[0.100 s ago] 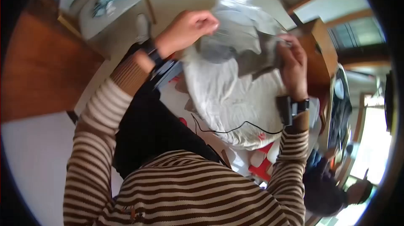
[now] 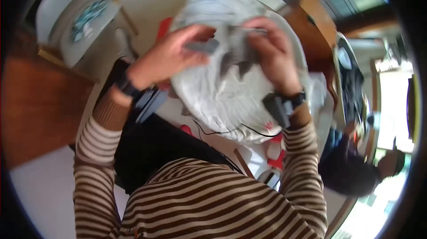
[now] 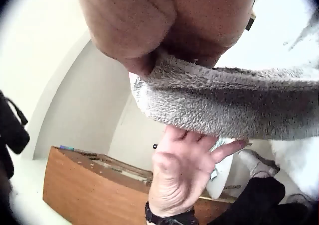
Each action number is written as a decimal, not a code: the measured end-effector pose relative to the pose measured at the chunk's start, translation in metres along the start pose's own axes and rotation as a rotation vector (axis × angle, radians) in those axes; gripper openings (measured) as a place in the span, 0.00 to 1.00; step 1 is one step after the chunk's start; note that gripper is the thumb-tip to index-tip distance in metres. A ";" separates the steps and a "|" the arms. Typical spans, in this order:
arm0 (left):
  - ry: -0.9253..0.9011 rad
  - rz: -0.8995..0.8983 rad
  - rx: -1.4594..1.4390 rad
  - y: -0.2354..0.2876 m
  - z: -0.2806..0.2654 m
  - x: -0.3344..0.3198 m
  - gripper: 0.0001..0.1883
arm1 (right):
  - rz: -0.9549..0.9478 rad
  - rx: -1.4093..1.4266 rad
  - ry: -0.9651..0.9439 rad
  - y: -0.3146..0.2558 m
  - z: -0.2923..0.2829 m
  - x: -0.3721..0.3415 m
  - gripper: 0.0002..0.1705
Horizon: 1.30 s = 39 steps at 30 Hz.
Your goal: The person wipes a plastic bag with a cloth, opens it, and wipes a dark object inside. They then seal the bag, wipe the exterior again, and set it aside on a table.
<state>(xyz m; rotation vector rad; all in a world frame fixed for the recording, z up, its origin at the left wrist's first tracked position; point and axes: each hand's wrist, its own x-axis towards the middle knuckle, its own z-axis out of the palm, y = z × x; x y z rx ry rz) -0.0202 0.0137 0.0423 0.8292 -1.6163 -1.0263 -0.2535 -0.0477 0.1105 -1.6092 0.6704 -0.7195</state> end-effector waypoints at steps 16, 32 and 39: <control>0.090 -0.599 -0.296 0.039 -0.040 -0.160 0.19 | 0.404 -1.437 0.828 0.166 -0.379 -0.235 0.27; 0.275 -0.755 -0.617 0.045 0.002 -0.259 0.19 | 0.289 -0.767 0.595 0.140 -0.305 -0.167 0.15; -0.087 -0.756 0.140 0.083 0.027 -0.305 0.16 | -0.021 -1.150 0.363 -0.032 -0.129 -0.069 0.10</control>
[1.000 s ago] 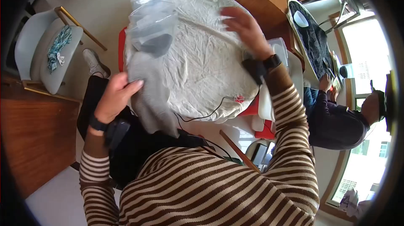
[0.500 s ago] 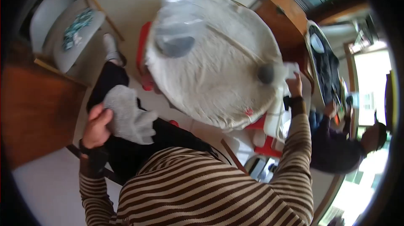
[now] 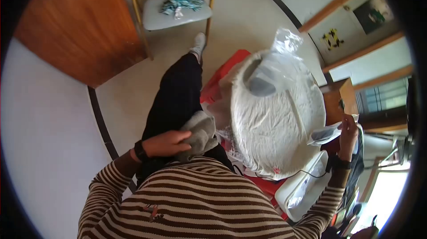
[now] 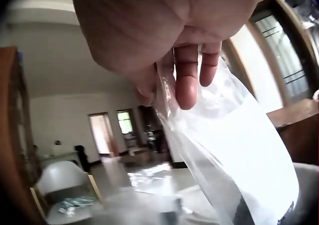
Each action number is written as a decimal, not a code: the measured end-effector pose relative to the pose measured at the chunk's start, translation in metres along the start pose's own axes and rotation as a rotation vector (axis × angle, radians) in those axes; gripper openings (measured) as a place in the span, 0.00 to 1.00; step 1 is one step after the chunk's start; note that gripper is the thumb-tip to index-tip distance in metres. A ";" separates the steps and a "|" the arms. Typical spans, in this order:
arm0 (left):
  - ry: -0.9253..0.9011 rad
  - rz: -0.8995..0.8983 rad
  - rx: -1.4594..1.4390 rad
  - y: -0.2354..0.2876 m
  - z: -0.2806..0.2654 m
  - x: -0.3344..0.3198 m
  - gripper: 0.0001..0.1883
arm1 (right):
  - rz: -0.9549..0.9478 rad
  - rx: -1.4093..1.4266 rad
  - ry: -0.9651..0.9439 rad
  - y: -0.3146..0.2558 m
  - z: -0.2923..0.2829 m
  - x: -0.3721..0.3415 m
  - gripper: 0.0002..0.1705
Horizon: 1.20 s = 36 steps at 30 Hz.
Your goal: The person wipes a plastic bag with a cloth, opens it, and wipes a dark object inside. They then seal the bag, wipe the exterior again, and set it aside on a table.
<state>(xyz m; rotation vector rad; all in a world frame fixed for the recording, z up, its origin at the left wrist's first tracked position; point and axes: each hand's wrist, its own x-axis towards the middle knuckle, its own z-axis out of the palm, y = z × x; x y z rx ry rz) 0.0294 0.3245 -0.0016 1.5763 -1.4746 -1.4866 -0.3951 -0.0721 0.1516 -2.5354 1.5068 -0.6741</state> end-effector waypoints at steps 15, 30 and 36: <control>0.560 0.537 -1.049 -0.006 0.029 -0.066 0.48 | -1.045 0.928 -0.551 -0.343 0.065 -0.033 0.07; 0.765 0.644 -1.603 -0.068 0.035 -0.054 0.36 | -0.639 1.476 -0.629 -0.365 0.134 -0.075 0.15; 0.735 0.794 -1.739 -0.076 0.016 -0.047 0.34 | -0.317 1.125 -0.739 -0.290 0.200 -0.057 0.16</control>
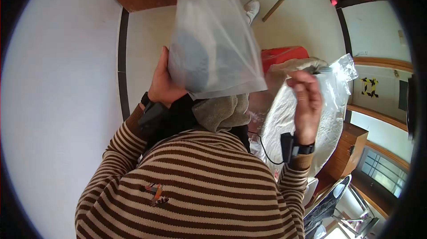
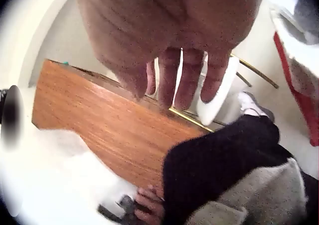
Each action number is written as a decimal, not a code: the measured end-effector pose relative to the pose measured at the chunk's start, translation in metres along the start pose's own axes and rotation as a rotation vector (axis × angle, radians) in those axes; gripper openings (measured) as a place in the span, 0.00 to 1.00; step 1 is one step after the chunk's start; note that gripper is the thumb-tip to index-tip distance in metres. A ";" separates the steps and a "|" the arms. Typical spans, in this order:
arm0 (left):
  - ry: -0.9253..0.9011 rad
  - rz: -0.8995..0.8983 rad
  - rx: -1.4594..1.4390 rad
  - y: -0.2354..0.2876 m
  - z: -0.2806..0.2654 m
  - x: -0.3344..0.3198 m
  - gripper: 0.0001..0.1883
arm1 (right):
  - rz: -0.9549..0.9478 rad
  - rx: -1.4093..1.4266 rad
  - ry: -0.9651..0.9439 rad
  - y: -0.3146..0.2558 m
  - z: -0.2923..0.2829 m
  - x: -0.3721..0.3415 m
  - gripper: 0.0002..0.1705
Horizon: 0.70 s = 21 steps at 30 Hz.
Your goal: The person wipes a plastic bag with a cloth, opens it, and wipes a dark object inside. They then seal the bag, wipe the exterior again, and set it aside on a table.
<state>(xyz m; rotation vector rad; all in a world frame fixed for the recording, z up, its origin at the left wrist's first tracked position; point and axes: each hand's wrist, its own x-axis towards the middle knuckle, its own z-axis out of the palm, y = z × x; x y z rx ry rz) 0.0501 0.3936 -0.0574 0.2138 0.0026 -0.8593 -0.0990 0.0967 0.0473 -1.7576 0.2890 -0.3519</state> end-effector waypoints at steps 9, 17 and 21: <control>0.126 -0.040 0.147 -0.013 -0.015 0.016 0.33 | 0.032 -0.425 -0.605 0.098 0.076 -0.040 0.19; 0.096 -0.113 0.014 -0.009 -0.018 0.019 0.37 | 0.096 -0.338 -0.684 0.116 0.071 -0.026 0.15; 0.038 -0.177 0.059 -0.004 -0.019 0.019 0.41 | 0.115 -0.259 -0.636 0.131 0.077 -0.029 0.16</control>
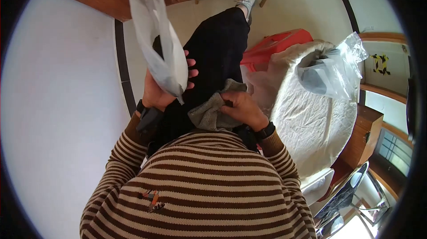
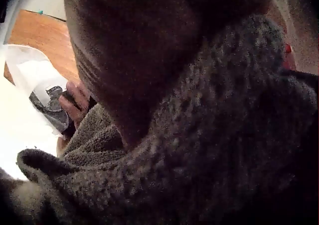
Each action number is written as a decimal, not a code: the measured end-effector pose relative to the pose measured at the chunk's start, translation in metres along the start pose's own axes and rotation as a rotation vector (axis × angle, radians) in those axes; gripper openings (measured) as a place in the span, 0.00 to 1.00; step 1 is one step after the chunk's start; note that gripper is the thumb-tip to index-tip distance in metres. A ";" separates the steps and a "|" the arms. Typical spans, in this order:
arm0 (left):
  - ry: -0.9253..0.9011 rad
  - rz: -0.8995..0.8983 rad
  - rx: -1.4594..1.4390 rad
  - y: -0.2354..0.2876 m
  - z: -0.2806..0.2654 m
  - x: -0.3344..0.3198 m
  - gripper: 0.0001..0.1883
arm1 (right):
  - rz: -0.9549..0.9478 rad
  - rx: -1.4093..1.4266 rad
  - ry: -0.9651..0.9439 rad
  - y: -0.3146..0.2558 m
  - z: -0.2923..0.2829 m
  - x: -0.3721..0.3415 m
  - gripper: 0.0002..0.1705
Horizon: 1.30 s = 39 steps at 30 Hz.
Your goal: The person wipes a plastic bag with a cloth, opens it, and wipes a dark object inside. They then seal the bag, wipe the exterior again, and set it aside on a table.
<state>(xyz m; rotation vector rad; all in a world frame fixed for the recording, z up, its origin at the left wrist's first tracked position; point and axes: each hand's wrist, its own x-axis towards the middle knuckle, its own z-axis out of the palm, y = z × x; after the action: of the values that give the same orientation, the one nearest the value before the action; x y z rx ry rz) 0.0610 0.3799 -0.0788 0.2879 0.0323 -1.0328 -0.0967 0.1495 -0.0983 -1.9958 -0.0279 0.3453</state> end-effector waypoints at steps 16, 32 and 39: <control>-0.045 -0.032 -0.102 0.005 -0.006 -0.003 0.38 | 0.177 0.731 0.490 0.052 -0.144 0.057 0.09; -0.121 -0.085 -0.173 0.019 -0.026 0.013 0.41 | 0.228 0.772 0.616 0.256 -0.118 0.197 0.16; -0.174 -0.153 -0.247 0.022 -0.039 0.018 0.38 | 0.296 0.745 0.600 0.251 -0.110 0.202 0.12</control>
<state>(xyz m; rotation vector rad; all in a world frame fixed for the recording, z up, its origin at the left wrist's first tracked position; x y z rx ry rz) 0.0935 0.3847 -0.1139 -0.0304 0.0243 -1.1896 0.0908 -0.0233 -0.3242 -1.2855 0.6838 -0.0747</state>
